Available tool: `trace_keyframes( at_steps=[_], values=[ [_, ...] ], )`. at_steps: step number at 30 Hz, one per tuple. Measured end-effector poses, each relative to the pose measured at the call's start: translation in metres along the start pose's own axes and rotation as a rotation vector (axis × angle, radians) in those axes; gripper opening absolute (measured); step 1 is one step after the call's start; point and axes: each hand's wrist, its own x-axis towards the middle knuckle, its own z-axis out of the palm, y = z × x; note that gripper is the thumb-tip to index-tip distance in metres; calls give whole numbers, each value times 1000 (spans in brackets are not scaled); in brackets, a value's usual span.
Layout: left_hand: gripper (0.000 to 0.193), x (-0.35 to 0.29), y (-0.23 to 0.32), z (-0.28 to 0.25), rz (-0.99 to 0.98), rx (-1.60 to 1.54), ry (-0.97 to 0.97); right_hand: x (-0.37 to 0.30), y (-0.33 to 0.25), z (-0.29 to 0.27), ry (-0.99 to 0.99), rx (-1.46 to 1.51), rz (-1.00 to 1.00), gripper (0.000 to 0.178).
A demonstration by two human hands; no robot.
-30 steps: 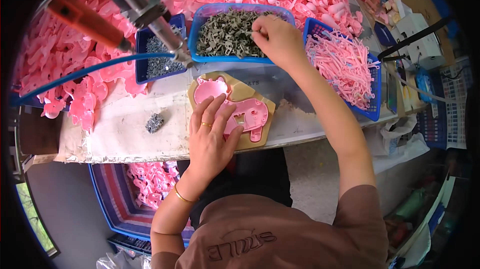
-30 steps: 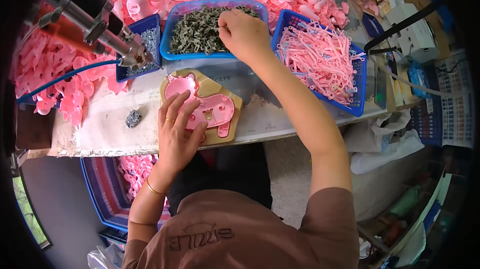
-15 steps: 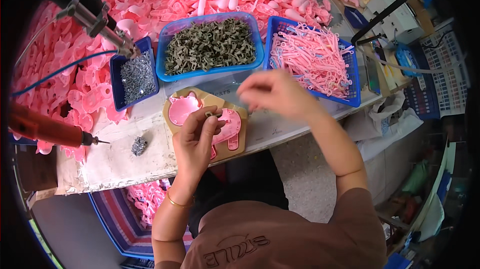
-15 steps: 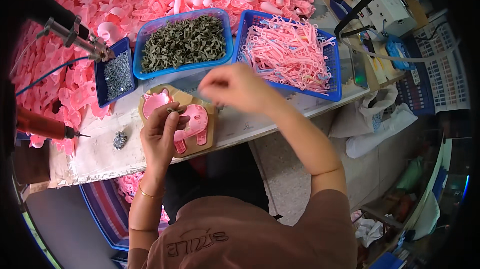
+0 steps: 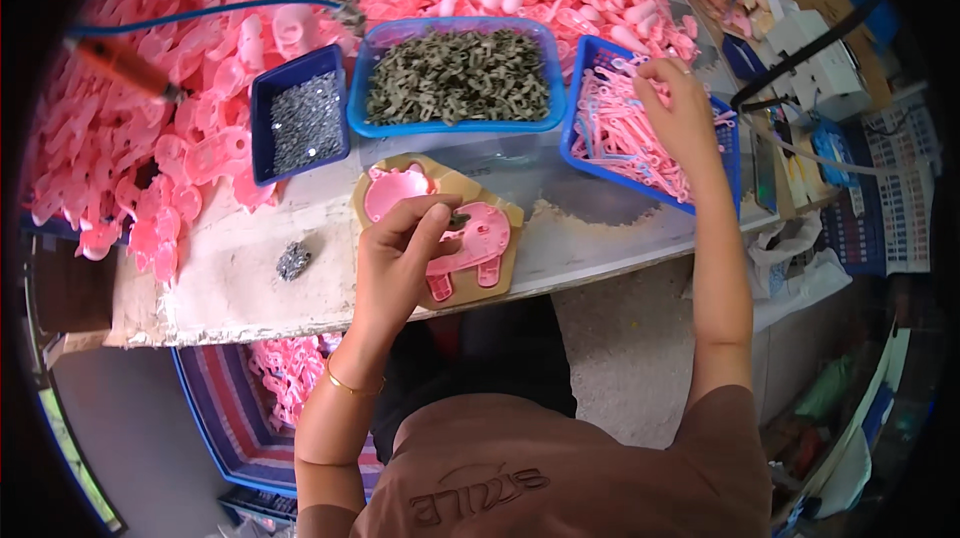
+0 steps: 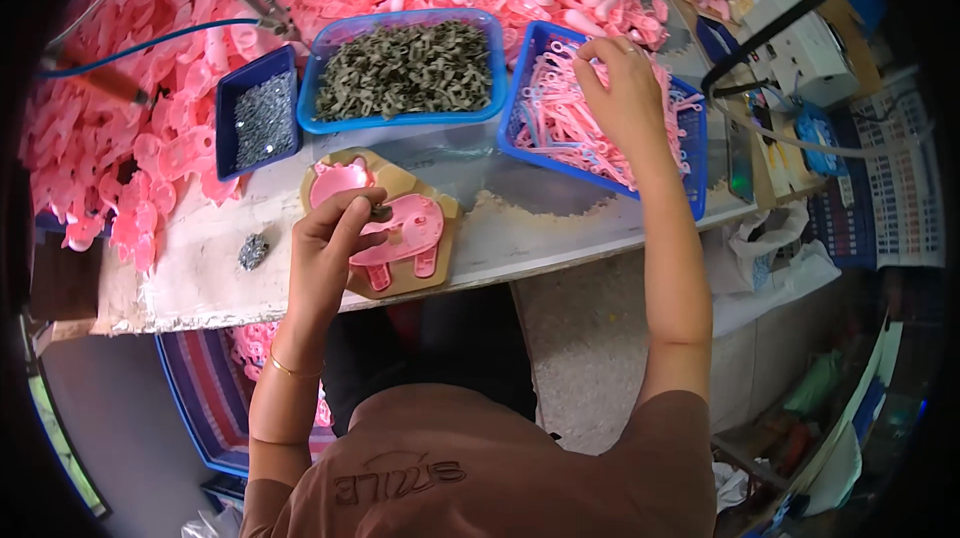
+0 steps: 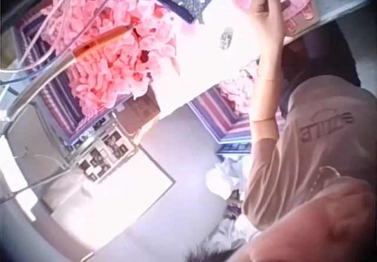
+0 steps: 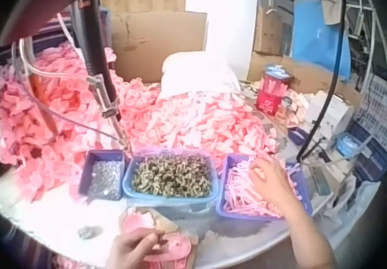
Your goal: Assembling pink plastic toy animals by attaching small components like eyes and ears using a pneumatic tool at a workbench.
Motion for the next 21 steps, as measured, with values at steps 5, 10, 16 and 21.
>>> trace_keyframes(
  at_steps=[5,10,16,21],
  values=[
    [30,1,1,-5,-89,-63,15,-11,-119,-12,-662,799,208,11],
    [27,1,-3,-6,-89,-58,3,-34,-159,6,-649,786,12,12],
    [23,0,-2,-10,-123,-102,11,-32,-160,4,-747,872,77,13],
    [22,0,-6,-9,-104,-103,-47,-36,-162,6,-742,899,133,12]
  ],
)
